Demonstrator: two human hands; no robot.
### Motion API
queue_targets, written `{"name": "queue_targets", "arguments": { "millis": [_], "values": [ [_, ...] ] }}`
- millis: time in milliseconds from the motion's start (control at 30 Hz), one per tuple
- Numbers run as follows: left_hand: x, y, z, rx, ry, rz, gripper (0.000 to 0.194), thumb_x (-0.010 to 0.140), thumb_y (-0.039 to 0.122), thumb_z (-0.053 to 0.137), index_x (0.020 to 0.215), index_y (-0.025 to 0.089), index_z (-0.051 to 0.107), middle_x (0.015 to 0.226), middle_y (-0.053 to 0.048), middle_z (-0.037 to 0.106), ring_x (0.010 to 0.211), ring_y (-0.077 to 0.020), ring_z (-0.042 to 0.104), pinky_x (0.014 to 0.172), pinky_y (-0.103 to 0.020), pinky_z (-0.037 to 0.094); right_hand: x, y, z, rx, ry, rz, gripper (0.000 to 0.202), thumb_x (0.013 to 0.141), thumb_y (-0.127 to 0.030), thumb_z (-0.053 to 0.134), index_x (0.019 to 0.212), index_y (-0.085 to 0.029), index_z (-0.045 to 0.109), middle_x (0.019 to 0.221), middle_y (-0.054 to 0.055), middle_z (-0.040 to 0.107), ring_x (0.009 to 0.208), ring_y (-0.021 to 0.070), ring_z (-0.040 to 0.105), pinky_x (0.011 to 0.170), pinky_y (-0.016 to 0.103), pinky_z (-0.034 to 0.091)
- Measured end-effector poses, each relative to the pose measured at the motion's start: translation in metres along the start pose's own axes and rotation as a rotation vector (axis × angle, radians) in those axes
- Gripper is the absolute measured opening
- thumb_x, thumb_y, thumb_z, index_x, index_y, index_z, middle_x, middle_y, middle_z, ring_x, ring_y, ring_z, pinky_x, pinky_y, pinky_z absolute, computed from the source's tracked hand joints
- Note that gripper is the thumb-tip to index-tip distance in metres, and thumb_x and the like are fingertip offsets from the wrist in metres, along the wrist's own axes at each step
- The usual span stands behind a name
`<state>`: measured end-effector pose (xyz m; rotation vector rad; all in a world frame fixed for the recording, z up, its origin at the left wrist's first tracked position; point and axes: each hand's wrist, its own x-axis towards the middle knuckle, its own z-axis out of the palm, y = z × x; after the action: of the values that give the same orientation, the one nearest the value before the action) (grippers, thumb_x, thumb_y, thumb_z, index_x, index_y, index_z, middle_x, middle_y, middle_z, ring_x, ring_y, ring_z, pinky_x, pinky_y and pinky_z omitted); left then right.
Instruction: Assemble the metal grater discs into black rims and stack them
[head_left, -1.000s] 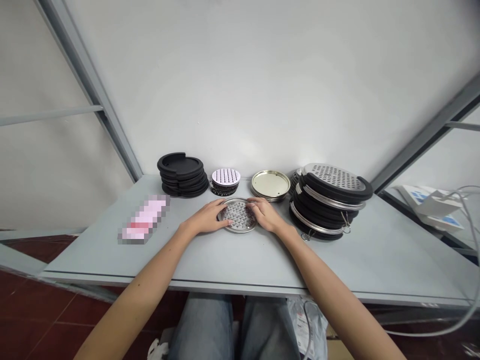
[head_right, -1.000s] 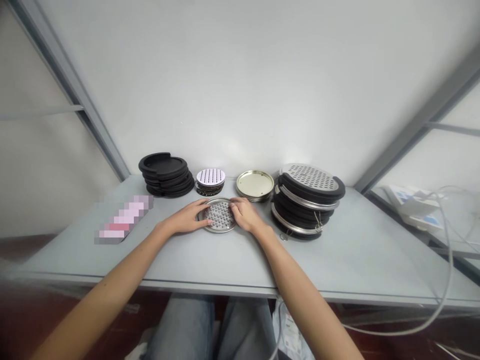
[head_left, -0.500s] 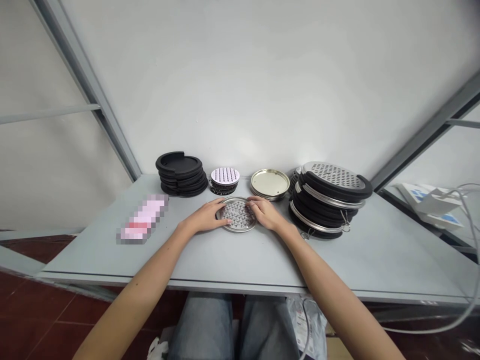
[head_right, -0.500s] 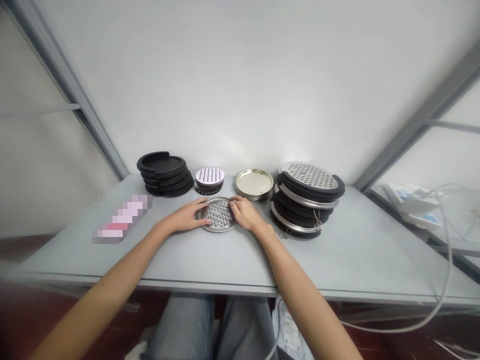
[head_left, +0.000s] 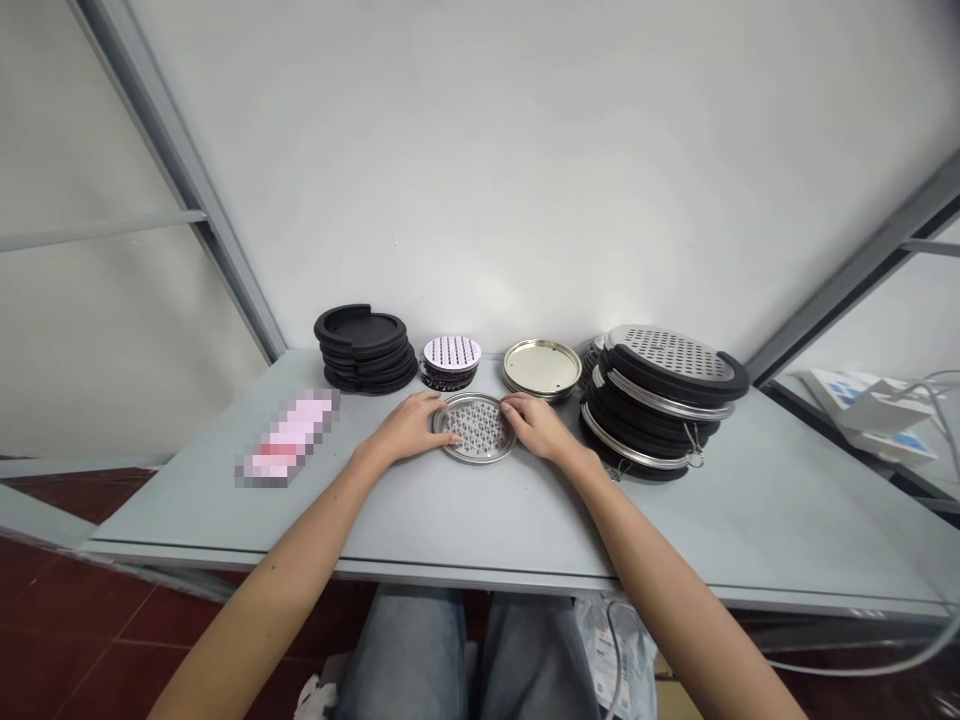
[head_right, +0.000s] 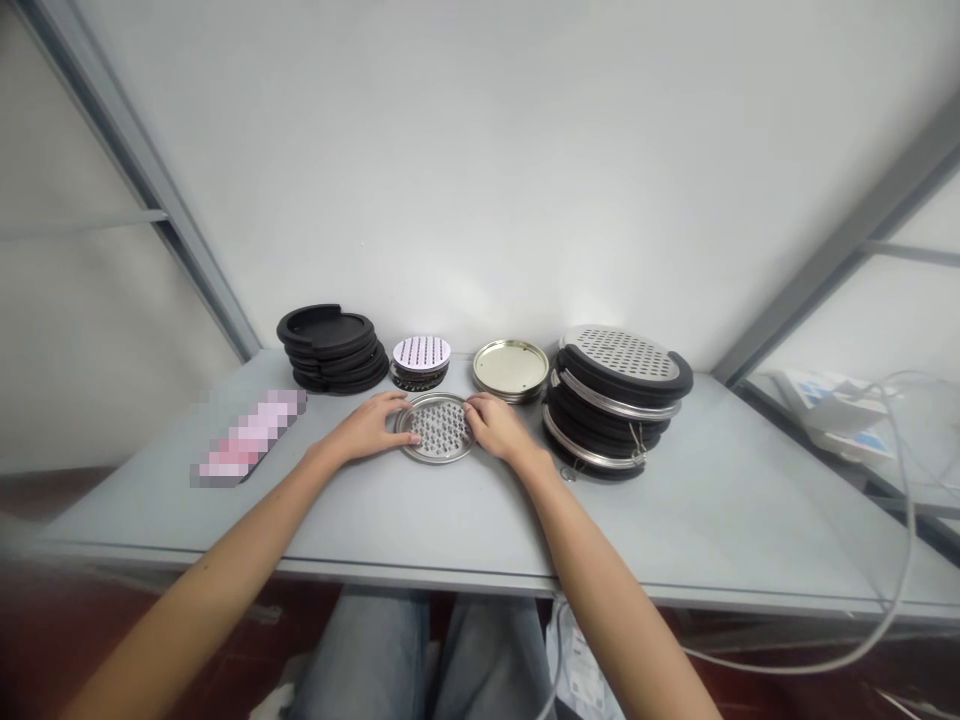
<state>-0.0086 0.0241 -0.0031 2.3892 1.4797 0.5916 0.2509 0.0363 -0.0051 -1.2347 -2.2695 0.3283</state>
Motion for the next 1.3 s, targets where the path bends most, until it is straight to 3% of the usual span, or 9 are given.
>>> {"name": "queue_targets", "arguments": {
  "millis": [267,600,700,833,967,1133,1300],
  "values": [
    [0.002,-0.003,-0.002,0.030,0.066,0.023,0.049,0.073,0.058,0.069,0.105,0.020,0.071,0.127,-0.011,0.061,0.115,-0.0311,0.057,0.101,-0.042,0.044,-0.002,0.000,-0.002,-0.048,0.019,0.072,0.027,0.091,-0.025,0.046,0.095,-0.015,0.070,0.100,0.010,0.070,0.084,0.0202,0.062,0.076,0.029,0.045],
    [0.001,-0.001,0.002,0.080,0.046,0.041,0.054,0.082,0.061,0.057,0.111,0.018,0.070,0.122,-0.012,0.064,0.114,-0.0300,0.057,0.102,-0.041,0.043,-0.001,0.009,0.006,-0.079,0.013,0.015,0.028,0.090,-0.025,0.048,0.100,-0.015,0.072,0.111,0.013,0.066,0.106,0.0251,0.058,0.097,0.036,0.042],
    [0.002,-0.001,0.001,0.080,0.043,0.050,0.051,0.083,0.058,0.057,0.111,0.016,0.069,0.122,-0.012,0.064,0.114,-0.0297,0.058,0.101,-0.040,0.044,-0.001,0.009,0.007,-0.084,-0.015,0.001,0.029,0.091,-0.024,0.047,0.101,-0.015,0.072,0.112,0.012,0.066,0.106,0.0250,0.059,0.097,0.037,0.042],
    [0.002,-0.001,-0.001,0.064,0.052,0.069,0.036,0.093,0.043,0.048,0.106,0.019,0.071,0.116,-0.008,0.068,0.108,-0.0255,0.061,0.099,-0.037,0.045,-0.002,0.010,0.007,-0.096,-0.016,0.005,0.030,0.091,-0.025,0.047,0.104,-0.015,0.072,0.113,0.013,0.066,0.106,0.0254,0.059,0.097,0.037,0.042],
    [0.004,-0.004,0.000,0.064,0.052,0.053,0.027,0.092,0.033,0.050,0.104,0.021,0.071,0.113,-0.006,0.069,0.107,-0.0240,0.062,0.099,-0.035,0.045,-0.002,0.010,0.007,-0.101,-0.027,0.001,0.031,0.091,-0.024,0.046,0.106,-0.015,0.072,0.114,0.013,0.066,0.105,0.0259,0.060,0.096,0.037,0.043],
    [0.005,-0.006,0.004,0.046,0.066,0.022,0.026,0.089,0.031,0.053,0.104,0.020,0.071,0.113,-0.007,0.069,0.107,-0.0256,0.061,0.098,-0.037,0.045,-0.002,0.009,0.006,-0.118,-0.030,0.010,0.031,0.090,-0.023,0.047,0.108,-0.016,0.072,0.114,0.013,0.067,0.105,0.0258,0.059,0.096,0.036,0.043],
    [0.005,-0.004,0.006,0.028,0.063,0.046,0.032,0.095,0.033,0.042,0.099,0.018,0.071,0.112,-0.008,0.069,0.107,-0.0249,0.061,0.099,-0.037,0.043,-0.002,0.007,0.005,-0.131,-0.036,0.010,0.032,0.089,-0.020,0.046,0.107,-0.016,0.073,0.113,0.011,0.067,0.105,0.0251,0.059,0.095,0.035,0.043]
  ]
}}
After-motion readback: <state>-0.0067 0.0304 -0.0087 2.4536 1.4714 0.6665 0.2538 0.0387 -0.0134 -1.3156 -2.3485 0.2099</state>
